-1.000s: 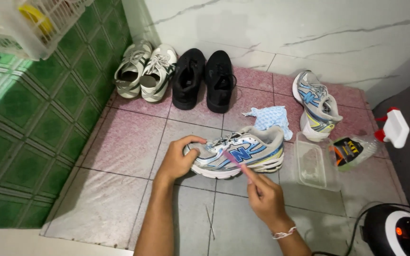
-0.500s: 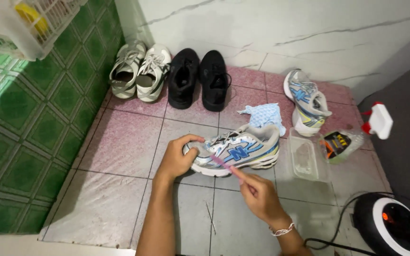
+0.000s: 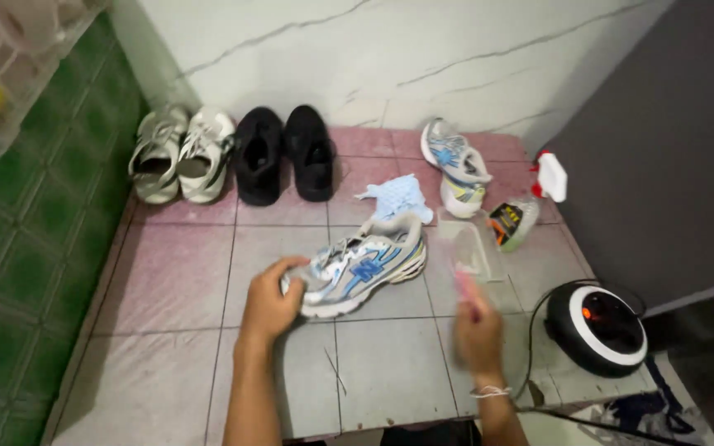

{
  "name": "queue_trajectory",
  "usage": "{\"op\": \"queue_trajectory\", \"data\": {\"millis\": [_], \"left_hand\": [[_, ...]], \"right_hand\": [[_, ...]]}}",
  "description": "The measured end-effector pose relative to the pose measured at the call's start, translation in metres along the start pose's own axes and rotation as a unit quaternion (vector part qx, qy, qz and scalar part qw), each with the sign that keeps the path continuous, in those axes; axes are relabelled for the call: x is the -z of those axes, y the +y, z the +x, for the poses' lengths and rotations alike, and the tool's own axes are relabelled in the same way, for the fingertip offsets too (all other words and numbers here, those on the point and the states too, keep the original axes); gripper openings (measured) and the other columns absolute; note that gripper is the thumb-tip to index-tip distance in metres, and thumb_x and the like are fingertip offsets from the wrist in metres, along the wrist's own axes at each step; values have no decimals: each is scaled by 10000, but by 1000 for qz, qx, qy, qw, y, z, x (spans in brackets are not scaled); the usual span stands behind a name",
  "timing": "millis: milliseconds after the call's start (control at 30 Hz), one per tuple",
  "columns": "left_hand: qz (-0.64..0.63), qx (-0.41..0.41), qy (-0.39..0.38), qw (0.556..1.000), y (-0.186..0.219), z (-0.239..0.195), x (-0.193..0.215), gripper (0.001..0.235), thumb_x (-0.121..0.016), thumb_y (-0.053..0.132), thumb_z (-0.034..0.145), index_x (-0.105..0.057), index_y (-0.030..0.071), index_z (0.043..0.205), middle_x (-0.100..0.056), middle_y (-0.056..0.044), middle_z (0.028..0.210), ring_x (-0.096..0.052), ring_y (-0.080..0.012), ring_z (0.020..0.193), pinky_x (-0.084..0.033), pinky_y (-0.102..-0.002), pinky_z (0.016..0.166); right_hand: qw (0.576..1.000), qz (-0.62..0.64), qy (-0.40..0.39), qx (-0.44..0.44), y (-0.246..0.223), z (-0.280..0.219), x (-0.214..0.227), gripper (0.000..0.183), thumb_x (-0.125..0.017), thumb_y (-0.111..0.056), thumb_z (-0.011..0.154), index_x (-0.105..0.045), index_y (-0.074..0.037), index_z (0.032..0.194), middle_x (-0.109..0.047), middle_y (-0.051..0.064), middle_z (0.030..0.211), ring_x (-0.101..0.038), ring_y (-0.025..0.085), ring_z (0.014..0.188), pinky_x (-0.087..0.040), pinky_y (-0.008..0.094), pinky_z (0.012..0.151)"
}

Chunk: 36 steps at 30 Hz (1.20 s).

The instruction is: The person cleans a white and blue sneaker using a pink toothbrush. They scrub the upper mesh, the side logo, and the sole area while holding the shoe steady with their left hand. Other shoes and cleaning supplies are visible on the tiled floor nearby.

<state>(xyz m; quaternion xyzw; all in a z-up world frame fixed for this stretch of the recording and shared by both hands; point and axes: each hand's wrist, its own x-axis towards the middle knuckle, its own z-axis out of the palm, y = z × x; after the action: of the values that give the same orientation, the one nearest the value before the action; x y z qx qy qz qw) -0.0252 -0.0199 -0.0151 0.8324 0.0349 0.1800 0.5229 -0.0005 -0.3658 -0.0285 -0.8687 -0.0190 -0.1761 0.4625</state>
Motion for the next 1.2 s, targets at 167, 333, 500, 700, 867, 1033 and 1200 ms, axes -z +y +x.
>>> {"op": "queue_trajectory", "data": {"millis": [167,333,500,700,867,1033,1200], "left_hand": [[81,-28,39,996,17,-39,-19,386,-554,115,821,-728,135,1164,-760,-102,1171,-703,-296,1104,-529,-402,973],[81,-44,72,993,31,-74,-19,355,-599,54,885,-706,84,1223,-720,-203,1229,-665,-377,1181,-530,-485,1005],[57,11,28,998,42,-106,-18,470,-692,229,892,-634,131,1348,-643,-163,1392,-599,-343,1297,-475,-463,1096],[68,5,-19,997,46,-107,-12,642,-784,302,836,-589,82,1407,-592,-212,1441,-531,-398,1364,-404,-522,1147],[82,20,-28,996,59,-112,-10,657,-790,300,835,-581,81,1418,-586,-217,1446,-522,-396,1374,-405,-519,1144],[83,22,-30,996,62,-114,-9,659,-776,287,851,-561,82,1439,-566,-224,1467,-508,-401,1387,-400,-521,1144],[99,15,-26,995,57,-114,-12,669,-779,282,846,-552,81,1442,-568,-221,1466,-508,-400,1384,-401,-518,1147]], "right_hand": [[985,-136,59,-92,55,17,26,573,-459,-109,908,-617,-215,1448,-605,150,907,-547,333,814,-441,458,735],[984,-144,83,63,47,1,18,483,-549,-42,944,-677,-128,1402,-708,215,1210,-665,397,1089,-530,490,930],[975,122,-149,112,-26,-61,-9,346,-583,10,873,-789,-56,1143,-771,216,1083,-733,358,1018,-548,475,919],[969,10,-154,193,-48,-80,-21,428,-648,-42,857,-784,-247,1208,-796,-1,796,-642,171,552,-520,307,609],[963,-37,-100,249,-24,-81,-23,420,-673,-56,826,-790,-261,1174,-730,1,674,-633,187,555,-468,310,668],[968,-34,-84,234,-30,-82,-21,349,-655,-44,870,-785,-173,1166,-782,64,794,-658,221,593,-463,334,693],[972,-18,-123,198,-42,-81,-19,234,-669,-61,867,-813,-139,1035,-807,90,896,-688,285,622,-481,375,653]]}}
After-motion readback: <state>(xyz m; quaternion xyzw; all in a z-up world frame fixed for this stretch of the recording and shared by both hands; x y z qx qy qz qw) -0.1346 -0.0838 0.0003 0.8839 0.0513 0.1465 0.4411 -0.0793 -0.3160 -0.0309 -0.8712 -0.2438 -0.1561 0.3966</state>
